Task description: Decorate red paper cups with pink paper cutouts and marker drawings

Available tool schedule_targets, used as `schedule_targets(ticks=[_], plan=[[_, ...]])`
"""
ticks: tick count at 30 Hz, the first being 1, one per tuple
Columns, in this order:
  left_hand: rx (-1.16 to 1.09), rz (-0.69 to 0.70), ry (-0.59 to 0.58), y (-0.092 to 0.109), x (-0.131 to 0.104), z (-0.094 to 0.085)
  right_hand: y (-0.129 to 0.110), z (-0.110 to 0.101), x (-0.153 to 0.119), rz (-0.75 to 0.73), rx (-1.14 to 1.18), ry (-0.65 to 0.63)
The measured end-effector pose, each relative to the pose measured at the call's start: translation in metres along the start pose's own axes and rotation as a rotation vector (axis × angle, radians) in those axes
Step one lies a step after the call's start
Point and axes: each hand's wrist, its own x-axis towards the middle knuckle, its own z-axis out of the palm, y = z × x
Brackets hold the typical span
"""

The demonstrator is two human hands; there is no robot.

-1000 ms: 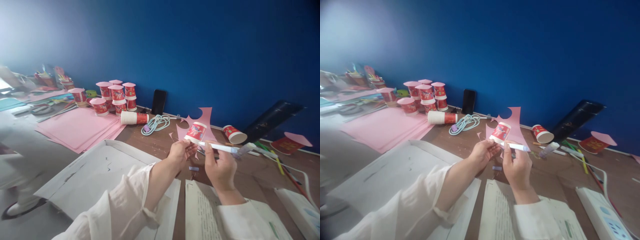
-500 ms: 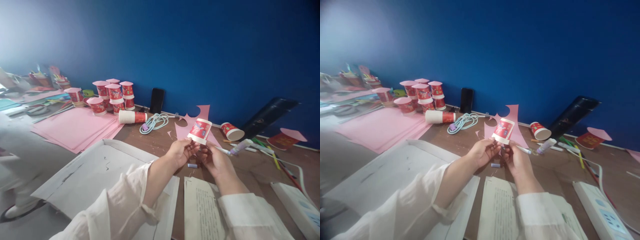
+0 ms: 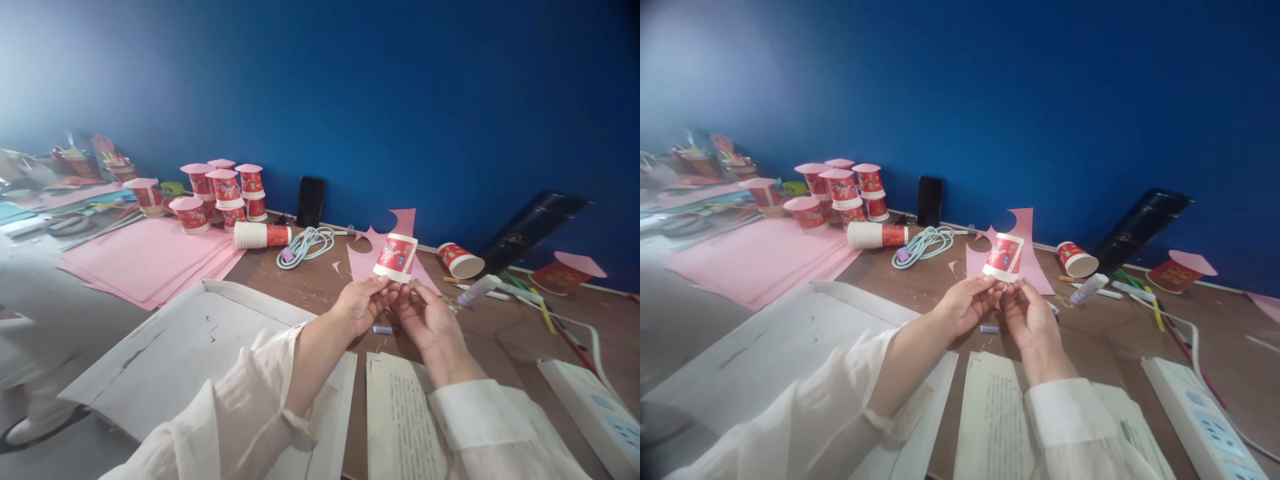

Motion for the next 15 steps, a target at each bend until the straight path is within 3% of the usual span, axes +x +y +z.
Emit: schedule_targets(ticks=[12, 15], plan=[[0.080, 0.036, 0.064, 0.001, 0.002, -0.001, 0.011, 0.006, -0.011, -0.147, -0.113, 0.058], [0.058, 0.051, 0.097, 0.002, 0.003, -0.001, 0.008, 0.004, -0.015, -0.366, -0.305, 0.132]])
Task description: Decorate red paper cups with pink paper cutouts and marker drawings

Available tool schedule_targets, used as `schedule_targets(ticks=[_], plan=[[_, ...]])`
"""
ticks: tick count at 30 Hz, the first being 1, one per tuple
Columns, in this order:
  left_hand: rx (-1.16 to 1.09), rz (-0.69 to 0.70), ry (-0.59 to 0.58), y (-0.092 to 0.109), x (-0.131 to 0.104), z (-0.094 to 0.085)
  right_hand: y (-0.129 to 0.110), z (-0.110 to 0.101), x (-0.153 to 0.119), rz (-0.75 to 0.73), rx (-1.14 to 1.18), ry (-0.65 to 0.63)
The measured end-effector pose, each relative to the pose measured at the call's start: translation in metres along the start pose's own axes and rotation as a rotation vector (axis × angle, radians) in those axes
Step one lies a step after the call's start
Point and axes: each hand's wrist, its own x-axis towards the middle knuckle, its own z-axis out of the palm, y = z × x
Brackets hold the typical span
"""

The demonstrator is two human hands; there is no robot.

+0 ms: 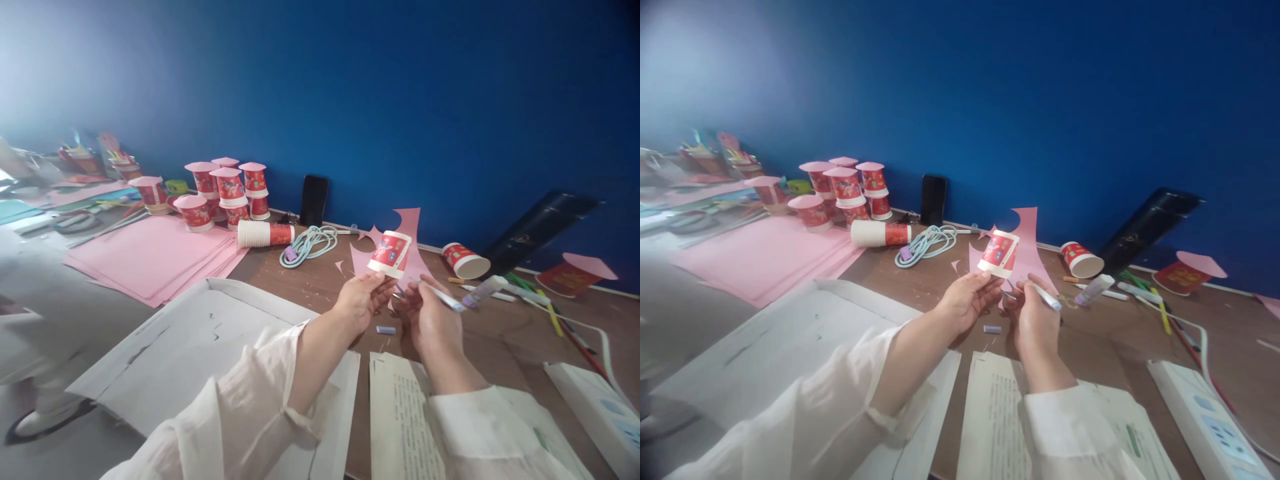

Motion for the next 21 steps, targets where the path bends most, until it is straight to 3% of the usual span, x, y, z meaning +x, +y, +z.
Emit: schedule_targets(ticks=[2, 4, 7, 11, 21], plan=[[-0.012, 0.011, 0.007, 0.000, 0.002, -0.001, -0.005, -0.003, -0.004, -0.337, -0.280, -0.001], [-0.019, 0.025, -0.002, -0.001, 0.004, -0.002, -0.010, -0.006, -0.009, -0.703, -0.552, -0.091], [-0.013, 0.052, -0.035, -0.002, 0.004, -0.002, -0.015, -0.005, -0.018, -1.026, -0.720, -0.261], [0.013, 0.063, -0.037, -0.002, 0.001, -0.001, -0.016, -0.003, -0.021, -1.139, -0.791, -0.284], [0.047, 0.070, -0.015, -0.003, 0.003, 0.000, -0.012, -0.003, -0.015, -1.191, -0.847, -0.288]])
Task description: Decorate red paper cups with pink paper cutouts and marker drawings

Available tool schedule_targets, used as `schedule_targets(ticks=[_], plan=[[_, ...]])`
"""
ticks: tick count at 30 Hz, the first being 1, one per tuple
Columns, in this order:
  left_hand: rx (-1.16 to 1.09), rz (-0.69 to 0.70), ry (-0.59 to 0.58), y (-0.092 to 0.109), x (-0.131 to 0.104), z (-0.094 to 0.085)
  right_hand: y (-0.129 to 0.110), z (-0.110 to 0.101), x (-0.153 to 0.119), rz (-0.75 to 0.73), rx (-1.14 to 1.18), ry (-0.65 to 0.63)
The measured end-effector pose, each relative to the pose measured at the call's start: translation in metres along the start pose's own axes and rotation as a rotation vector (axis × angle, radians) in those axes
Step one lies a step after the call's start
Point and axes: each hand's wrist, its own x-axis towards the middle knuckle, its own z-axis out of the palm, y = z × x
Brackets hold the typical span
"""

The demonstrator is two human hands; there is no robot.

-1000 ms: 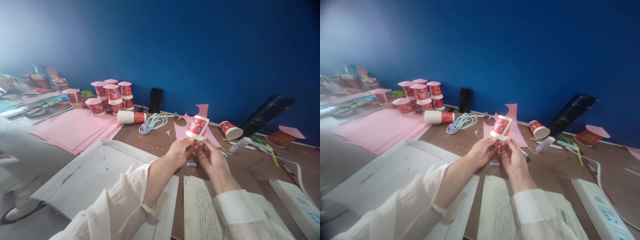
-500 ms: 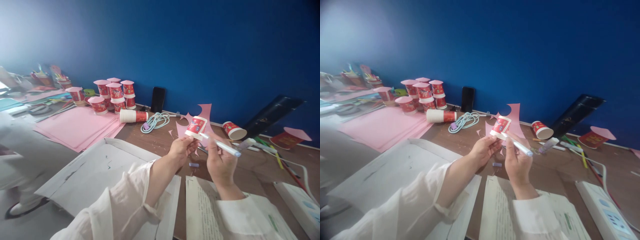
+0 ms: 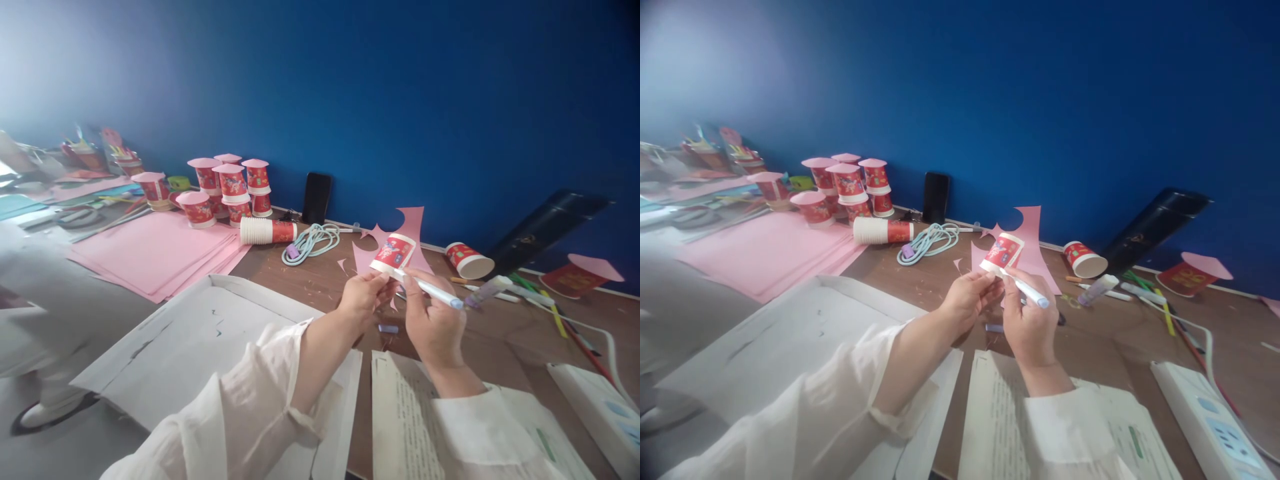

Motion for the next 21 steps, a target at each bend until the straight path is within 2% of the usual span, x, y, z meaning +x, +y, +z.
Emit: schedule_targets(ticks=[21], plan=[[0.011, 0.012, -0.002, -0.0013, 0.0009, -0.0013, 0.0007, 0.0012, -0.0021, 0.009, -0.064, 0.001]])
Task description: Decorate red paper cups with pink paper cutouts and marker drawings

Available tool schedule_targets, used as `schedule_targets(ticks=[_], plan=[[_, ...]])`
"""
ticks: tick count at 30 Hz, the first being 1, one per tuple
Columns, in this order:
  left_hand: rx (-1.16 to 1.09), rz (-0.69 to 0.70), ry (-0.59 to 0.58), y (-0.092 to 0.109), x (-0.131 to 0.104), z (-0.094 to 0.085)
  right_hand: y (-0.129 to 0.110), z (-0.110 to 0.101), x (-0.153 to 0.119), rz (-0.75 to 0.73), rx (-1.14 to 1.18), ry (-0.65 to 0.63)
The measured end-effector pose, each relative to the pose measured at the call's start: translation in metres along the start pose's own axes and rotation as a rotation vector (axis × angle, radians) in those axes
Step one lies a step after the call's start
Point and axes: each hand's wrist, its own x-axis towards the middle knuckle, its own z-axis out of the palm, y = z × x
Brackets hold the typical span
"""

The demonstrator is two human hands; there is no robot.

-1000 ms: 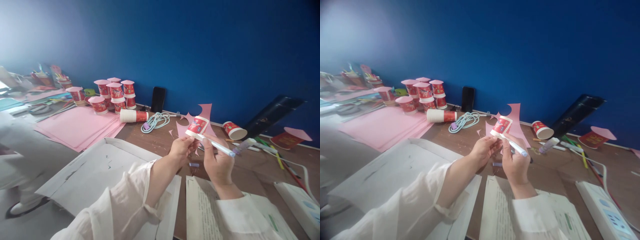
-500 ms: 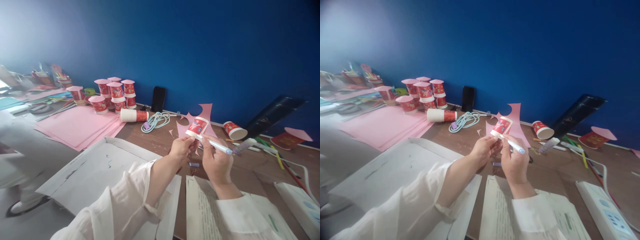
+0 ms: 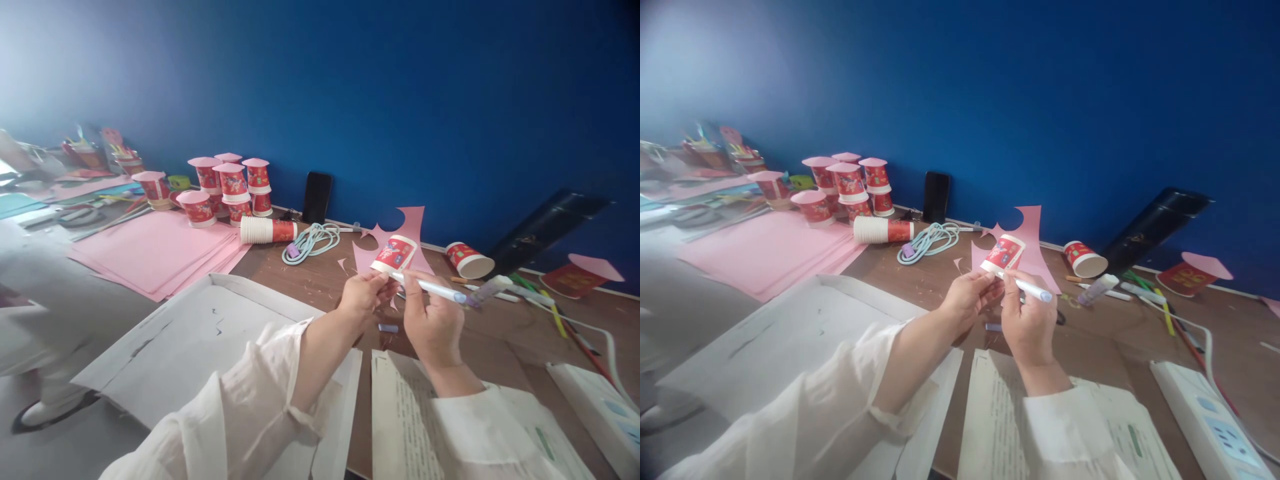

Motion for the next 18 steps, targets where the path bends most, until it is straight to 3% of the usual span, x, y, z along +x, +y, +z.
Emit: schedule_targets(ticks=[18], plan=[[-0.039, -0.011, 0.023, 0.0032, -0.0033, 0.0023, -0.0001, -0.0019, 0.0007, 0.004, 0.008, 0.036]])
